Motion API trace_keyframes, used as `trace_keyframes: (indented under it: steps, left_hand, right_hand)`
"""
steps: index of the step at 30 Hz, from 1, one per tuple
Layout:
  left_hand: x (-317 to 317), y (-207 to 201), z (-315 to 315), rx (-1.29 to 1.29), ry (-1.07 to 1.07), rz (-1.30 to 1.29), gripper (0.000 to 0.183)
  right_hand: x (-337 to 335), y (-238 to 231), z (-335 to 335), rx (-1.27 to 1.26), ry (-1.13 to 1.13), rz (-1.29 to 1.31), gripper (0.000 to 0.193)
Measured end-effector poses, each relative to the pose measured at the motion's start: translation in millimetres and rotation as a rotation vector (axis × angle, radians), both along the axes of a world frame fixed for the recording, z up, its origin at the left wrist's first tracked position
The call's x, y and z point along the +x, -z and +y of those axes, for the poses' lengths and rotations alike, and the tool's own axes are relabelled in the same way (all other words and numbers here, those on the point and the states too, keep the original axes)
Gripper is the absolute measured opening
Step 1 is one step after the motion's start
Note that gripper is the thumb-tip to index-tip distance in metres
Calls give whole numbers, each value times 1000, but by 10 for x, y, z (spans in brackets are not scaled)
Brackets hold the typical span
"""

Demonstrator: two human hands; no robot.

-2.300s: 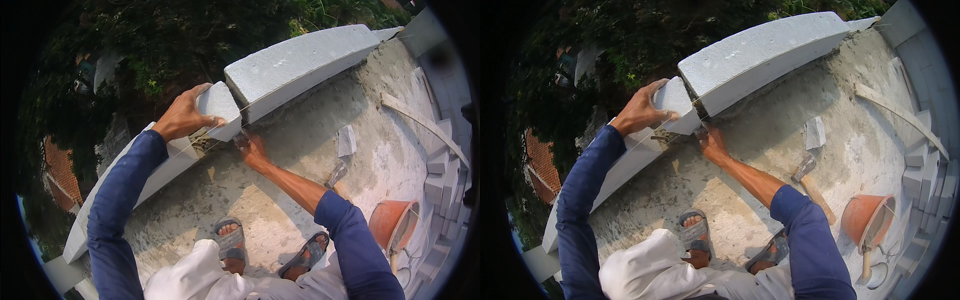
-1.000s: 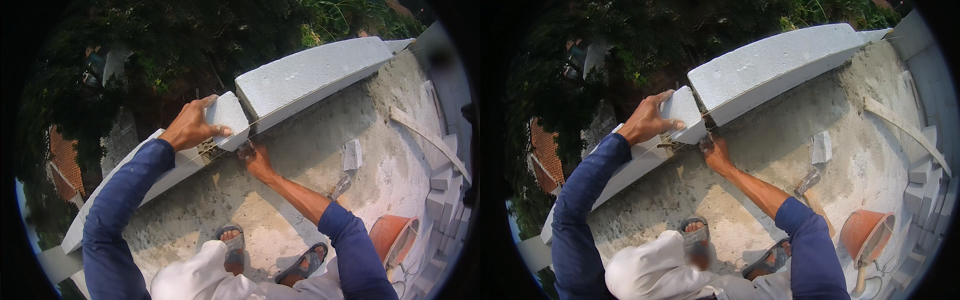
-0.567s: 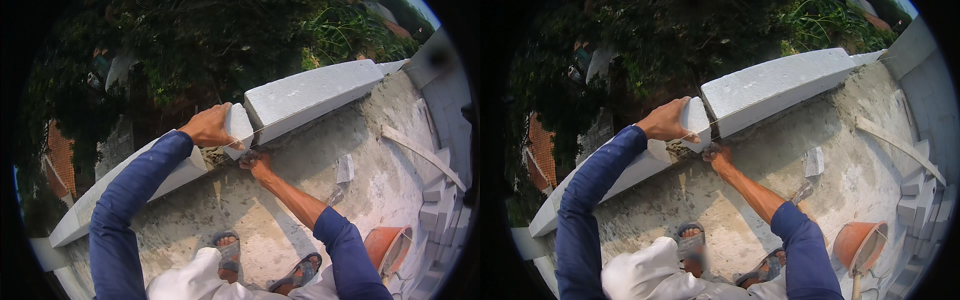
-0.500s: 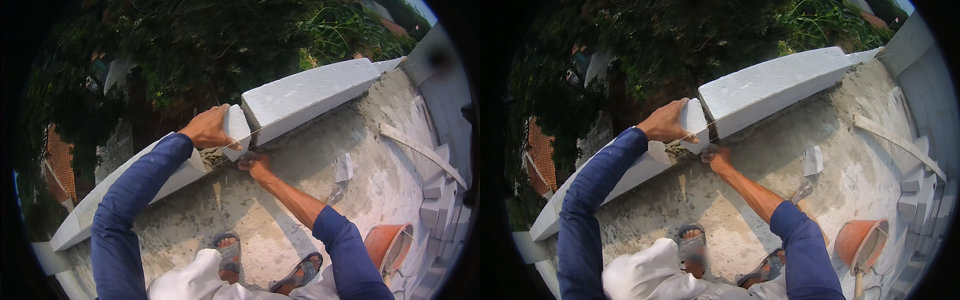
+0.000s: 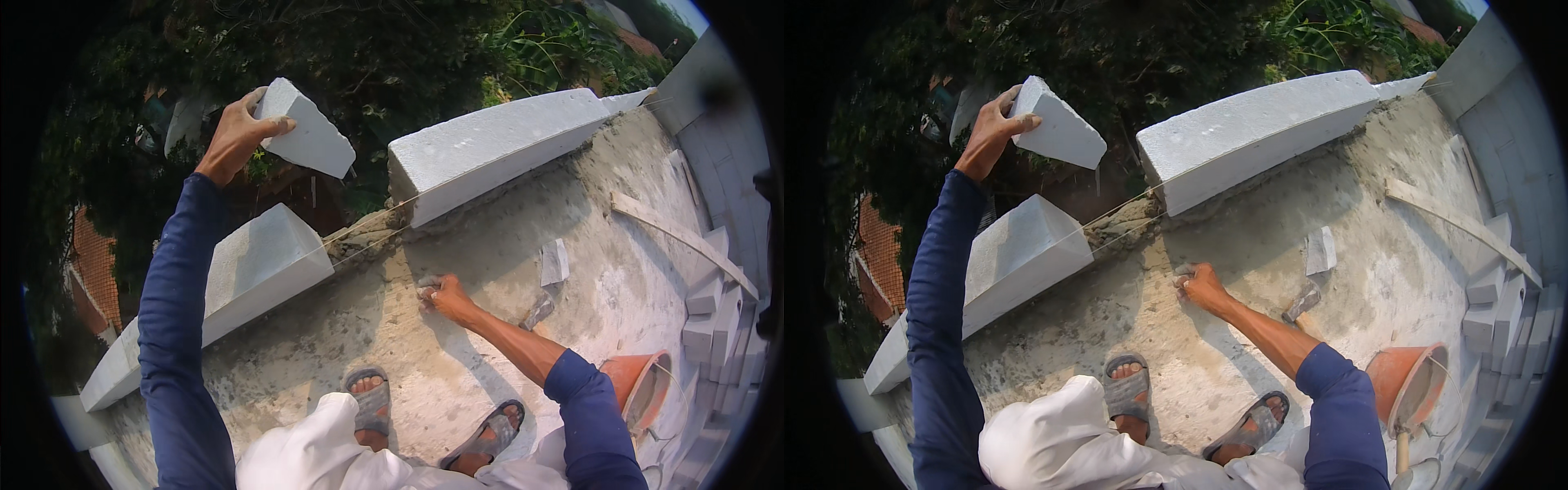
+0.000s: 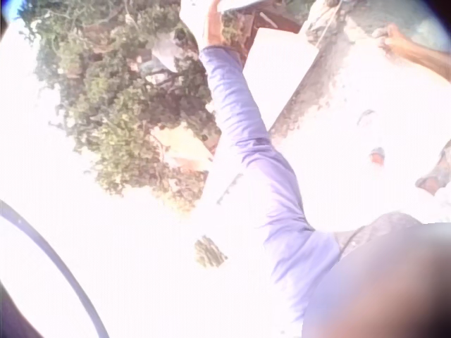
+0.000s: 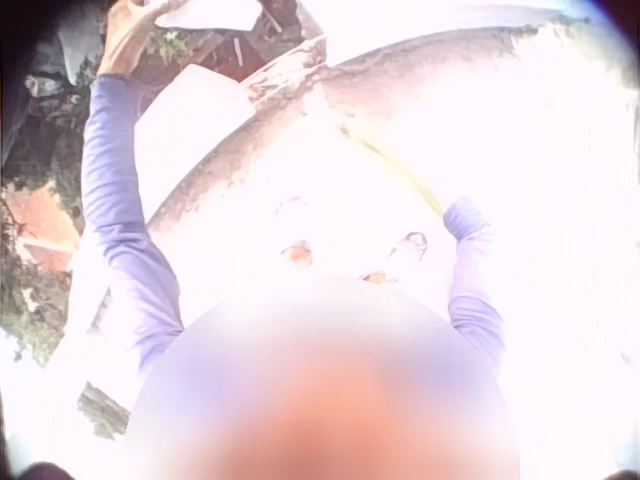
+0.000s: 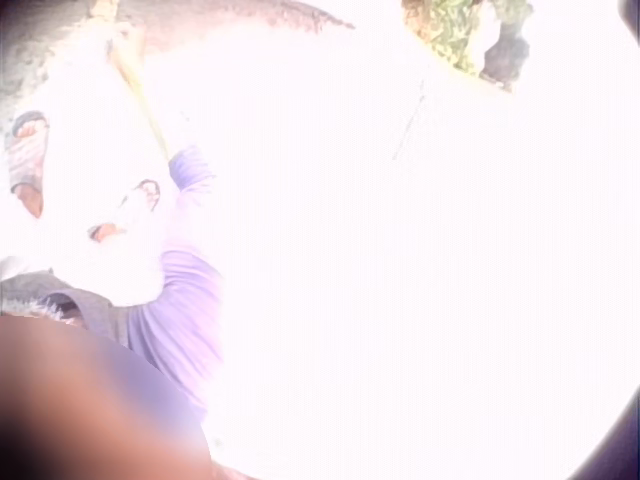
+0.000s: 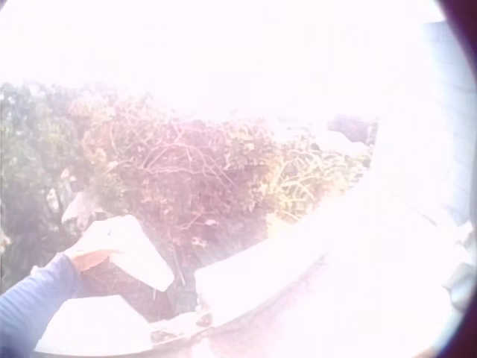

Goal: The person places a white brick onto a partially built wall, applies mortar with a trowel, and taps the brick into place with a hammer. They repeat this process by scooping mortar, spreading it on the brick, and setting it along the wall line.

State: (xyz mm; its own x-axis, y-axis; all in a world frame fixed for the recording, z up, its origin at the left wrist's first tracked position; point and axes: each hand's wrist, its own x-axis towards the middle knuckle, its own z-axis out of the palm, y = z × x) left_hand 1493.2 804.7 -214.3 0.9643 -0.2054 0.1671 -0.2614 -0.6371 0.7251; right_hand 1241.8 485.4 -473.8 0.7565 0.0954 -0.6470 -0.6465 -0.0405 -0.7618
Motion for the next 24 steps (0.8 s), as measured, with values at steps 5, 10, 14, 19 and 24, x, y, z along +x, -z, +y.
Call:
trace_keyframes:
  steps: [5, 10, 14, 19, 24]
  left_hand:
    - [-478, -552, 230, -459, 158, 47, 99]
    - [-1493, -625, -251, -338, 222, 27, 128]
    - [-2202, 229, -985, -555, 411, 584, 119]
    - [-2847, 1719, -1590, -1055, 267, 1344, 73]
    - [-3146, 2316, -1623, -734, 286, 1371, 70]
  right_hand:
    - [-499, -540, -529, -204, -95, -151, 29]
    - [-1032, -792, -1129, -383, -94, -165, 27]
    - [-1627, -809, -1395, -439, -13, -156, 40]
    - [-2113, -1001, -1284, -149, 244, -202, 74]
    - [-2326, -1027, -1173, -424, -49, -236, 73]
